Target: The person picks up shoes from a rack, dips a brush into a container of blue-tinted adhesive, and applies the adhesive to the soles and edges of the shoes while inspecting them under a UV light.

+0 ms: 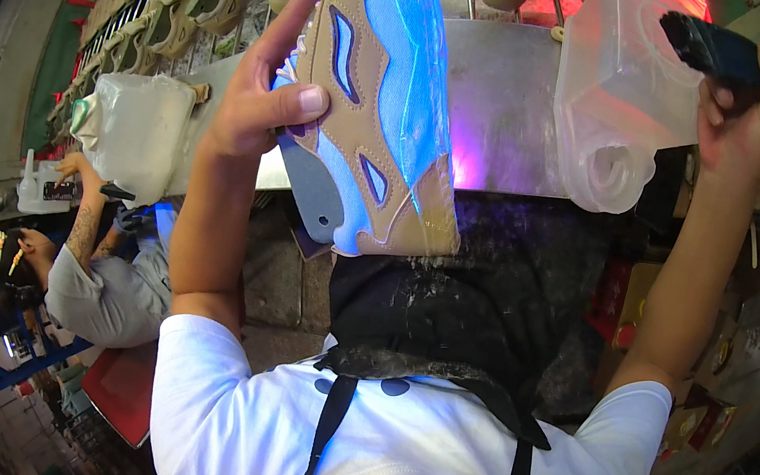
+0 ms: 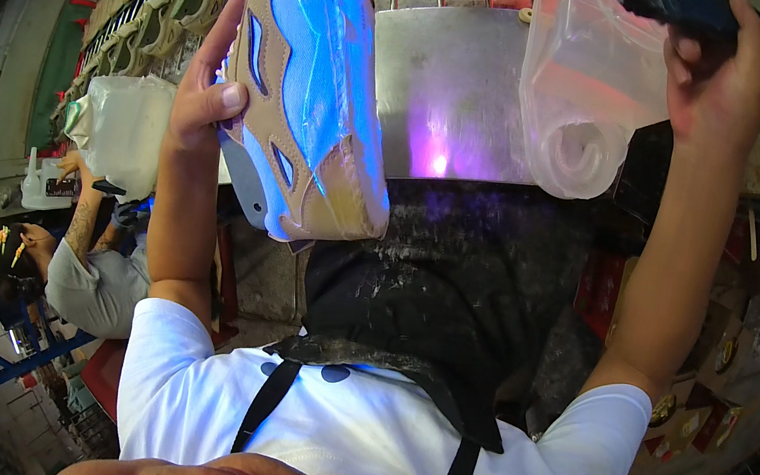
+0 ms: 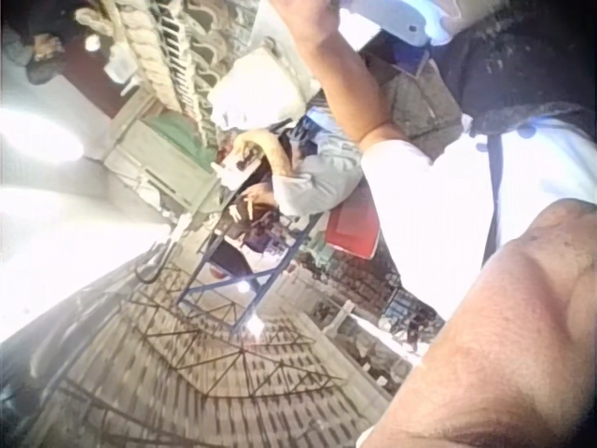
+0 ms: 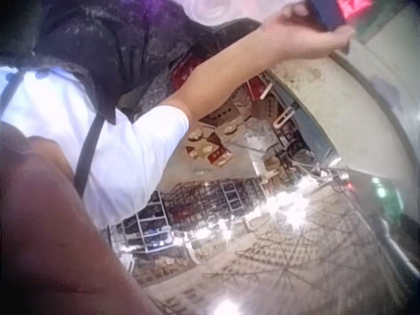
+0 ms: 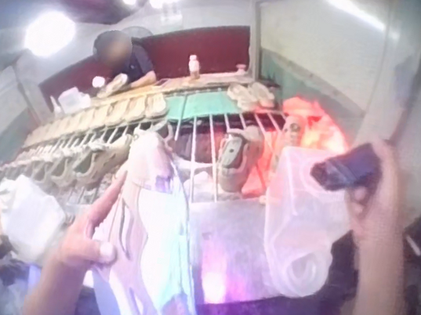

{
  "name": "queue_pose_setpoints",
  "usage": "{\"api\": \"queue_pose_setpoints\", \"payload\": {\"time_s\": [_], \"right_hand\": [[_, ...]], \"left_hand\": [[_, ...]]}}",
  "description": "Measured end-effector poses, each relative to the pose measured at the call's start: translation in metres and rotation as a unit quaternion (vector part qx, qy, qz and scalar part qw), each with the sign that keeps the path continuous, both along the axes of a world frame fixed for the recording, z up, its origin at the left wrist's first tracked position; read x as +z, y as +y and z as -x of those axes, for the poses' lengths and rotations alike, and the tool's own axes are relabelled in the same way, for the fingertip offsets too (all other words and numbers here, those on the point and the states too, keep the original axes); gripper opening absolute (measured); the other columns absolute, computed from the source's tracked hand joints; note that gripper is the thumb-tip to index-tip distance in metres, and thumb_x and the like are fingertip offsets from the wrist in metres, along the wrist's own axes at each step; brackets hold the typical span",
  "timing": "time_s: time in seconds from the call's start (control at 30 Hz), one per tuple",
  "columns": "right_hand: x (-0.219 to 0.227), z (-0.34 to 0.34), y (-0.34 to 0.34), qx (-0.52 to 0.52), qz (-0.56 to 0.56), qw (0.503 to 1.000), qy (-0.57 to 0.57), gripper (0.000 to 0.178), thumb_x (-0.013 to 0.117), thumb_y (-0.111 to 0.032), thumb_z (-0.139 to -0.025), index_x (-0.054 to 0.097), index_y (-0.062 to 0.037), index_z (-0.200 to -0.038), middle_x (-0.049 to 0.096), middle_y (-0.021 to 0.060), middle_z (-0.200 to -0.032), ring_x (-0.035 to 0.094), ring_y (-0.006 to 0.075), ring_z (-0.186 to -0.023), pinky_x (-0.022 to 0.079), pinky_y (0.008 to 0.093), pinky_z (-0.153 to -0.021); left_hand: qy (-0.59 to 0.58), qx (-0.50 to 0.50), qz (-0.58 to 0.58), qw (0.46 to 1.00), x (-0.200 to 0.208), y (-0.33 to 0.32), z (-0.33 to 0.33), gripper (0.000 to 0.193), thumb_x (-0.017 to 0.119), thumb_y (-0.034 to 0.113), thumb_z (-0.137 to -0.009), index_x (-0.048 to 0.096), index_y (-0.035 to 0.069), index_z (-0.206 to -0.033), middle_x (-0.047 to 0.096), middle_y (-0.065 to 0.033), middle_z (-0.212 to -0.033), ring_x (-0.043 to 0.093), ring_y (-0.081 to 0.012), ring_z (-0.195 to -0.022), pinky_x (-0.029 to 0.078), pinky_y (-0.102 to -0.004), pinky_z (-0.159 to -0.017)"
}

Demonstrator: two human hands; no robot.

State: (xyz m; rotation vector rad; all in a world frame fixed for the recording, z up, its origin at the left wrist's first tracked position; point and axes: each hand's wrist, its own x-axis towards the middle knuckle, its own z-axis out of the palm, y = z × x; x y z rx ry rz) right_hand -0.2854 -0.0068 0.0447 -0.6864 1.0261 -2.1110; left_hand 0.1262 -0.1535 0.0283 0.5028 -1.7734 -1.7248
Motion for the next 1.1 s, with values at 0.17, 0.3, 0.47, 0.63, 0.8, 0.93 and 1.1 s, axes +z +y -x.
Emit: {"api": "queue_pose_setpoints", "payload": {"time_s": [0.17, 0.3, 0.47, 0.63, 0.8, 0.93, 1.1], "right_hand": [[-0.008, 0.002, -0.021, -0.039, -0.032, 0.998, 0.026, 0.023, 0.066, -0.022, -0.098, 0.060, -0.0051, -0.083, 0.062, 0.0030, -0.072, 0.045, 0.0094, -0.050, 0.029, 0.0218, -0.038], [-0.009, -0.009, -0.019, -0.073, -0.046, 0.996, 0.027, 0.024, 0.067, -0.025, -0.097, 0.060, -0.0065, -0.082, 0.061, 0.0016, -0.070, 0.043, 0.0077, -0.046, 0.027, 0.0213, -0.036], [-0.009, -0.012, -0.018, -0.062, -0.028, 0.998, -0.003, 0.023, 0.066, -0.024, -0.097, 0.061, -0.0084, -0.082, 0.062, 0.0012, -0.070, 0.043, 0.0069, -0.045, 0.027, 0.0208, -0.034], [-0.002, -0.011, -0.015, -0.086, -0.029, 0.996, -0.004, 0.024, 0.066, -0.024, -0.097, 0.060, -0.0089, -0.080, 0.062, 0.0013, -0.069, 0.043, 0.0067, -0.043, 0.027, 0.0209, -0.033], [-0.003, -0.014, -0.018, -0.083, -0.035, 0.996, 0.003, 0.024, 0.066, -0.024, -0.097, 0.059, -0.0087, -0.079, 0.061, 0.0012, -0.067, 0.041, 0.0063, -0.040, 0.027, 0.0209, -0.032], [-0.001, -0.016, -0.014, -0.113, -0.063, 0.992, -0.002, 0.025, 0.067, -0.025, -0.096, 0.058, -0.0096, -0.079, 0.061, 0.0005, -0.066, 0.042, 0.0062, -0.040, 0.027, 0.0210, -0.032], [0.011, -0.032, -0.019, -0.133, -0.091, 0.987, 0.003, 0.025, 0.067, -0.027, -0.096, 0.058, -0.0105, -0.079, 0.060, 0.0003, -0.065, 0.042, 0.0065, -0.038, 0.026, 0.0215, -0.032]], "left_hand": [[-0.004, 0.002, -0.015, 1.000, -0.004, -0.008, 0.000, 0.114, 0.078, 0.032, -0.072, 0.019, 0.002, -0.165, 0.037, -0.0166, -0.163, 0.041, -0.0242, -0.147, 0.027, -0.0360, -0.121], [0.009, 0.038, -0.070, 0.997, -0.012, -0.017, -0.003, 0.110, 0.075, 0.034, -0.073, 0.023, 0.000, -0.163, 0.042, -0.0185, -0.158, 0.049, -0.0294, -0.141, 0.034, -0.0394, -0.119], [0.271, 0.016, -0.057, 0.961, -0.058, -0.035, -0.025, 0.092, 0.069, 0.042, -0.082, 0.034, -0.003, -0.155, 0.048, -0.0189, -0.151, 0.051, -0.0337, -0.138, 0.040, -0.0497, -0.116], [0.151, 0.060, 0.007, 0.987, -0.070, -0.063, -0.021, 0.078, 0.085, 0.026, -0.083, 0.047, 0.008, -0.149, 0.060, -0.0112, -0.135, 0.059, -0.0291, -0.121, 0.052, -0.0449, -0.101], [-0.129, 0.101, 0.368, 0.915, -0.063, -0.140, -0.016, 0.055, 0.073, 0.016, -0.093, 0.054, 0.007, -0.144, 0.061, -0.0125, -0.138, 0.059, -0.0278, -0.125, 0.053, -0.0398, -0.102], [-0.157, 0.070, 0.606, 0.777, -0.007, -0.153, 0.054, 0.045, 0.065, 0.007, -0.093, 0.061, 0.006, -0.138, 0.059, -0.0132, -0.145, 0.056, -0.0280, -0.135, 0.047, -0.0385, -0.112], [-0.207, -0.041, 0.824, 0.525, 0.012, -0.218, 0.119, 0.052, 0.065, 0.003, -0.085, 0.064, 0.010, -0.136, 0.060, -0.0092, -0.144, 0.053, -0.0314, -0.138, 0.048, -0.0420, -0.110]]}}
